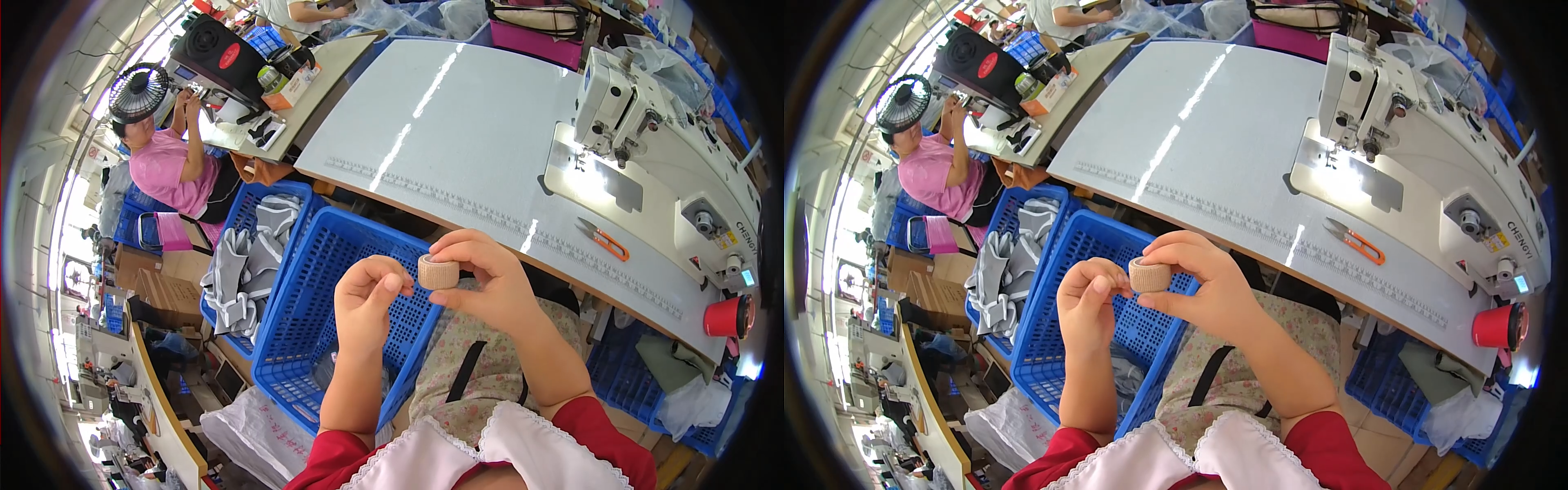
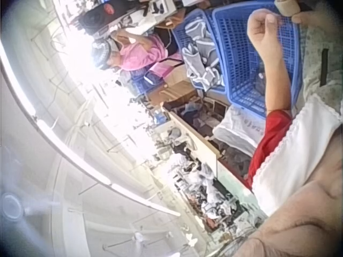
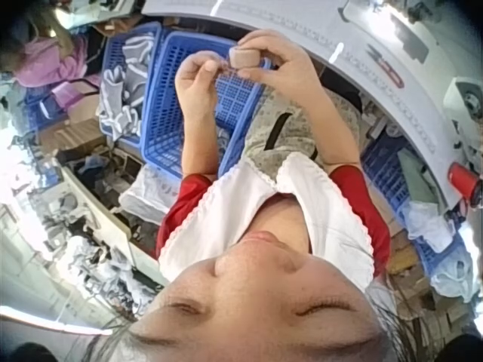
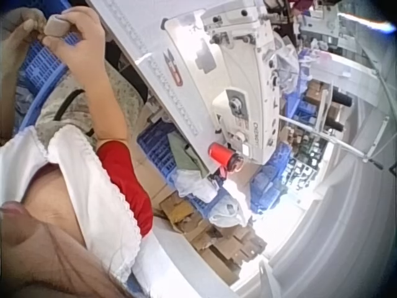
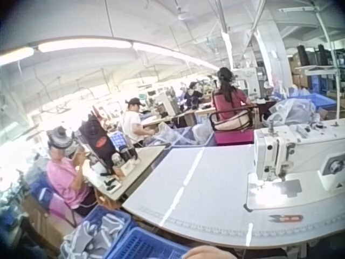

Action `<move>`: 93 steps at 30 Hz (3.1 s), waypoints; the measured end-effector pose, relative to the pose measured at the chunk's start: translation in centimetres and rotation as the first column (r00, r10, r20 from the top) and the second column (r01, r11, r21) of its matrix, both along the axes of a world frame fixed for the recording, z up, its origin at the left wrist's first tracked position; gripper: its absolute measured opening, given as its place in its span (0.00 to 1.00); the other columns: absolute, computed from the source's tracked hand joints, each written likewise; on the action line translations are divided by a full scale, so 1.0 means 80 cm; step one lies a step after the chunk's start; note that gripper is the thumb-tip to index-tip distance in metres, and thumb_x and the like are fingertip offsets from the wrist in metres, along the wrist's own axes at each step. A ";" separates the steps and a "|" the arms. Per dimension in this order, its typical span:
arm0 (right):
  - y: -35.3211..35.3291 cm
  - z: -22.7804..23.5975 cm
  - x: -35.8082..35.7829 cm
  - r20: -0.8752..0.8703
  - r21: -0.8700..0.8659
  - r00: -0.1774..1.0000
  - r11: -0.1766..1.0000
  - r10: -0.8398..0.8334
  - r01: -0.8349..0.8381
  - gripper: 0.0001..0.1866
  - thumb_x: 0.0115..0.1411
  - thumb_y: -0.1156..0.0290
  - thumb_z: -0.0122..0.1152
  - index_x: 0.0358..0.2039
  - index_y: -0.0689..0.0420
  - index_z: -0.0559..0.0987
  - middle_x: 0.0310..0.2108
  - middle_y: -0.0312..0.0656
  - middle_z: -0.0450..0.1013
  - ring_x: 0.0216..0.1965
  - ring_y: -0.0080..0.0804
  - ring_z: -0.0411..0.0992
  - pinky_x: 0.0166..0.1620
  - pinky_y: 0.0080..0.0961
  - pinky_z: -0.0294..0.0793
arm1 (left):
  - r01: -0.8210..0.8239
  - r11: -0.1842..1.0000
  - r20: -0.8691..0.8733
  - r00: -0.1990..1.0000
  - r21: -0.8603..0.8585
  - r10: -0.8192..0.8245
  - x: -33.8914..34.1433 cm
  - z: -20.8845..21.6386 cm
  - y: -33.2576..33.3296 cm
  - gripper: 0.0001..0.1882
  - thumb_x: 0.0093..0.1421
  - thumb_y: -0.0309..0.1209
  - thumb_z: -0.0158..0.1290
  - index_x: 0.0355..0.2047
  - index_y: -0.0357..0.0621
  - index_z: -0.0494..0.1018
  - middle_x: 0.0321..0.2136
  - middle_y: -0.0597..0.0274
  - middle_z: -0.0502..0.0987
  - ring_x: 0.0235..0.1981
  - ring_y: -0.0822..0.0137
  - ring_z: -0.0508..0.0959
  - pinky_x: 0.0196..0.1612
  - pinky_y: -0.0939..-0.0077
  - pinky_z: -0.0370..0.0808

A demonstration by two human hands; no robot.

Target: Applying protective tape to fingers in a factory setting.

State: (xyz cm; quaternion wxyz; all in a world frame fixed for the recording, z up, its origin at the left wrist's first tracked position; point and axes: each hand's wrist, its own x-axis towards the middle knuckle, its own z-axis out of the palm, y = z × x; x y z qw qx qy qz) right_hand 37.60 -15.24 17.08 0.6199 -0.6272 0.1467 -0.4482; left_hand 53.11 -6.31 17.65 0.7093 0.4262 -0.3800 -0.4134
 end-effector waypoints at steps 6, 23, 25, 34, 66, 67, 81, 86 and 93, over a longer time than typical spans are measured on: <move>0.006 0.014 0.009 -0.100 -0.488 0.966 0.858 -0.237 0.160 0.23 0.41 0.75 0.73 0.40 0.57 0.78 0.42 0.41 0.71 0.41 0.34 0.72 0.42 0.27 0.73 | 0.012 0.996 0.044 0.999 0.089 -0.016 -0.010 -0.001 -0.001 0.21 0.52 0.28 0.62 0.43 0.34 0.67 0.38 0.54 0.74 0.42 0.63 0.77 0.46 0.70 0.75; 0.003 0.006 0.004 -0.140 -0.454 0.952 0.872 -0.271 0.182 0.19 0.40 0.79 0.70 0.37 0.57 0.79 0.34 0.40 0.71 0.36 0.34 0.72 0.37 0.24 0.73 | 0.095 0.995 -0.235 0.968 0.009 -0.090 -0.013 -0.014 -0.001 0.24 0.56 0.32 0.57 0.49 0.29 0.66 0.43 0.50 0.75 0.43 0.60 0.77 0.47 0.68 0.75; 0.005 0.007 0.004 -0.138 -0.456 0.957 0.874 -0.257 0.169 0.20 0.40 0.78 0.71 0.37 0.57 0.79 0.35 0.41 0.70 0.36 0.33 0.71 0.37 0.25 0.73 | 0.115 0.993 -0.160 0.981 0.014 -0.112 -0.009 -0.015 0.003 0.24 0.57 0.31 0.57 0.50 0.29 0.67 0.42 0.50 0.76 0.43 0.62 0.77 0.48 0.69 0.74; 0.007 0.012 0.000 -0.143 -0.293 0.987 0.956 -0.075 0.030 0.22 0.41 0.74 0.72 0.40 0.56 0.79 0.42 0.40 0.70 0.41 0.30 0.70 0.41 0.25 0.71 | 0.130 0.990 -0.176 0.977 0.054 -0.119 -0.006 -0.006 0.006 0.26 0.58 0.36 0.51 0.48 0.22 0.67 0.40 0.44 0.76 0.39 0.58 0.79 0.43 0.69 0.77; 0.013 -0.001 0.007 -0.122 -0.351 0.972 0.925 -0.201 0.147 0.20 0.42 0.78 0.70 0.38 0.59 0.77 0.41 0.44 0.74 0.42 0.38 0.74 0.45 0.29 0.74 | -0.042 0.998 -0.141 0.989 -0.051 0.035 -0.016 -0.008 0.012 0.13 0.61 0.28 0.50 0.44 0.35 0.65 0.47 0.46 0.71 0.48 0.60 0.74 0.48 0.68 0.75; 0.015 -0.001 0.007 -0.107 -0.284 0.979 0.949 -0.172 0.136 0.20 0.42 0.78 0.70 0.39 0.59 0.77 0.41 0.44 0.74 0.42 0.36 0.74 0.44 0.28 0.75 | -0.034 0.997 -0.072 0.997 -0.073 0.029 -0.015 -0.008 0.013 0.13 0.58 0.25 0.53 0.43 0.36 0.66 0.47 0.47 0.71 0.48 0.61 0.74 0.48 0.69 0.74; 0.015 -0.006 0.006 -0.076 -0.368 0.960 0.902 -0.270 0.225 0.21 0.40 0.79 0.72 0.38 0.56 0.78 0.38 0.40 0.73 0.35 0.31 0.73 0.33 0.22 0.75 | -0.330 0.933 0.684 0.648 -0.144 0.335 -0.021 0.021 0.016 0.07 0.45 0.16 0.60 0.27 0.33 0.76 0.30 0.55 0.77 0.34 0.66 0.77 0.40 0.77 0.71; 0.016 0.001 0.009 -0.037 -0.612 0.902 0.723 -0.429 0.319 0.19 0.39 0.78 0.72 0.35 0.54 0.79 0.33 0.37 0.71 0.32 0.34 0.70 0.31 0.25 0.73 | -0.343 0.930 0.771 0.554 -0.134 0.315 -0.018 0.022 0.018 0.08 0.45 0.19 0.62 0.27 0.37 0.76 0.28 0.58 0.78 0.29 0.63 0.78 0.33 0.75 0.74; 0.018 0.009 0.003 -0.036 -0.699 0.886 0.645 -0.463 0.309 0.17 0.39 0.78 0.70 0.33 0.54 0.79 0.31 0.35 0.70 0.32 0.33 0.70 0.30 0.25 0.73 | -0.352 0.926 0.871 0.405 -0.134 0.280 -0.023 0.030 0.018 0.06 0.44 0.19 0.60 0.25 0.38 0.75 0.26 0.57 0.78 0.27 0.61 0.78 0.31 0.73 0.74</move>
